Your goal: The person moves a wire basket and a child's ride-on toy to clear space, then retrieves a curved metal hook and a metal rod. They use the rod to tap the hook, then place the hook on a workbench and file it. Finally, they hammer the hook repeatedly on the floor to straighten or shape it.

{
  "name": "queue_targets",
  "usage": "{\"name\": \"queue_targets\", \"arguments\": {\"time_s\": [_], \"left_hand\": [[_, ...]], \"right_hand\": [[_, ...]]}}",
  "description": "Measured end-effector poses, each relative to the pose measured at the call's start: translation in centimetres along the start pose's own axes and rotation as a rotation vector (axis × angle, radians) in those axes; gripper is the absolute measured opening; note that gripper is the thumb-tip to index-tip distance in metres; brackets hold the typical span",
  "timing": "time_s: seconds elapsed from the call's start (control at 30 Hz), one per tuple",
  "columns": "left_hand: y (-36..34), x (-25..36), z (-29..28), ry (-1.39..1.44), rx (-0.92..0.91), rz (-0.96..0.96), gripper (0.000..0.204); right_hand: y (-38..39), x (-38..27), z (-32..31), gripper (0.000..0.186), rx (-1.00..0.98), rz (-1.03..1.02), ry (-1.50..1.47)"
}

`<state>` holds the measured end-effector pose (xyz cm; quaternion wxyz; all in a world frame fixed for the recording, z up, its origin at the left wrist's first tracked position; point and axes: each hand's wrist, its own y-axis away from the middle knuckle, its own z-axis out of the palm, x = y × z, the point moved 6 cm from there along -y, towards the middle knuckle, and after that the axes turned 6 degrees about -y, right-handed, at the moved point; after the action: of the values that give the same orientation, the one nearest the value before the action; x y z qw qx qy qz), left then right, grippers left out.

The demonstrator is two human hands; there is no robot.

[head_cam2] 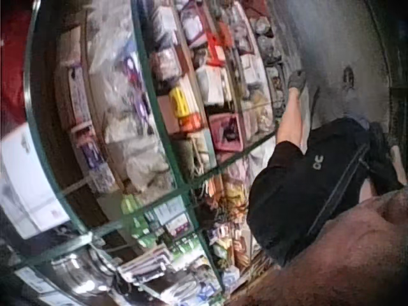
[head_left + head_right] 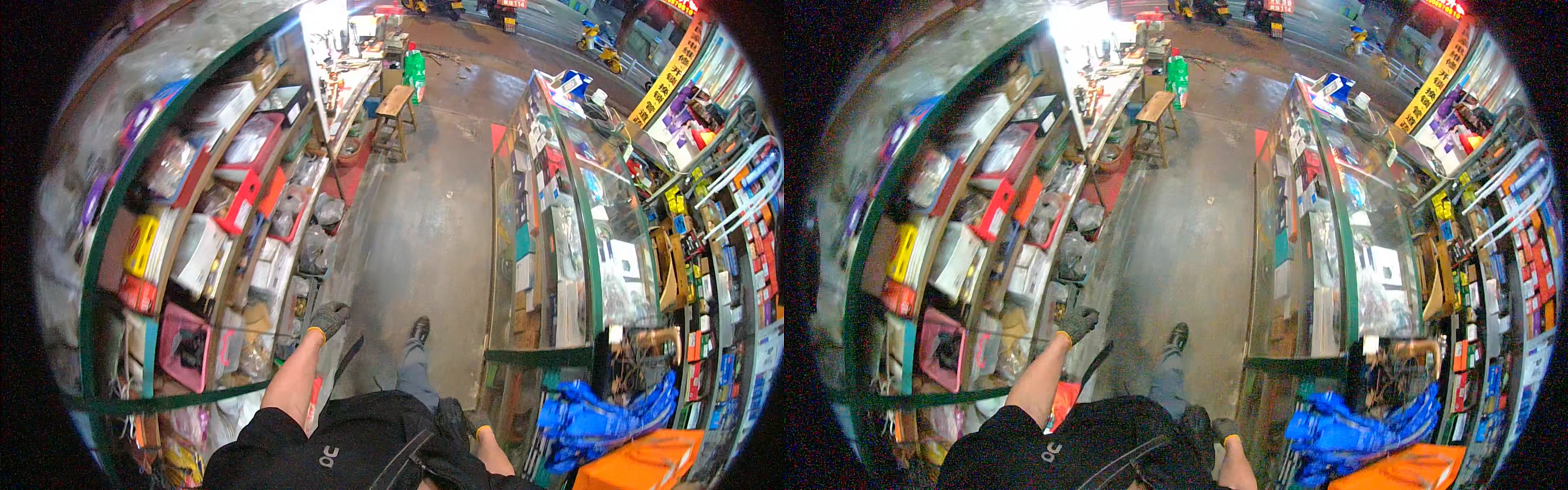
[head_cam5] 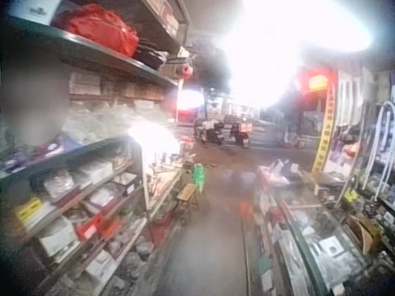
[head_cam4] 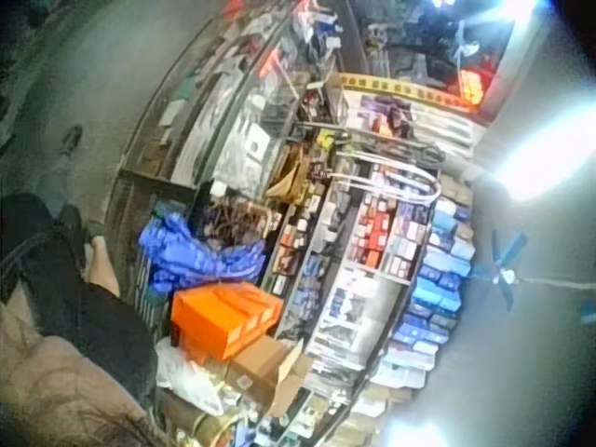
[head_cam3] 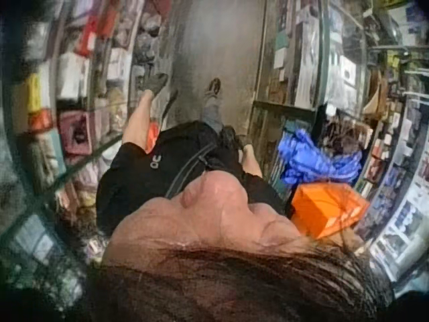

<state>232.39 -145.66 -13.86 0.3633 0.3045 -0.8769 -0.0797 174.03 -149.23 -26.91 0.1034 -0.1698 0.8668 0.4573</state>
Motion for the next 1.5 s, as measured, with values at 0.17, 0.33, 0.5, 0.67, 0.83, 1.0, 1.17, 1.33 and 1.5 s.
{"name": "queue_targets", "arguments": {"time_s": [0.17,0.33,0.5,0.67,0.83,1.0,1.17,1.33,1.5], "left_hand": [[-10.3,1.2,2.5,-0.235,-0.227,-0.089,0.051],[-10.8,-4.9,7.5,-0.696,-0.512,0.076,0.039],[-13.0,-7.4,12.9,-0.734,-0.951,0.077,0.035],[-31.6,-4.1,9.5,-0.699,-0.874,-0.025,0.032],[-61.9,10.3,-4.1,-0.414,-0.175,-0.096,0.034],[-86.8,30.2,-19.5,-0.096,0.002,-0.101,0.042],[-100.9,40.7,-25.4,0.042,0.178,0.055,0.035],[-104.6,36.5,-21.8,-0.043,0.059,-0.259,0.039],[-97.1,27.7,-12.4,-0.002,-0.090,-0.726,0.034]], "right_hand": [[-13.5,-2.6,-16.6,0.029,0.182,-0.077,0.042],[-28.5,-7.2,-33.5,0.014,0.075,0.056,-0.989],[-40.0,-14.4,-49.5,0.020,0.272,-0.125,-1.138],[-48.5,-16.4,-57.8,0.033,0.483,-0.336,-0.343],[-56.2,-14.3,-62.1,0.040,0.067,-0.142,0.358],[-63.3,-14.5,-74.5,0.041,0.201,0.092,-0.163],[-76.9,-13.2,-84.2,0.041,0.166,0.013,-0.029],[-88.8,-16.6,-99.2,0.038,0.086,-0.312,0.172],[-95.2,-25.8,-118.2,0.024,0.037,-0.069,-0.705]]}}
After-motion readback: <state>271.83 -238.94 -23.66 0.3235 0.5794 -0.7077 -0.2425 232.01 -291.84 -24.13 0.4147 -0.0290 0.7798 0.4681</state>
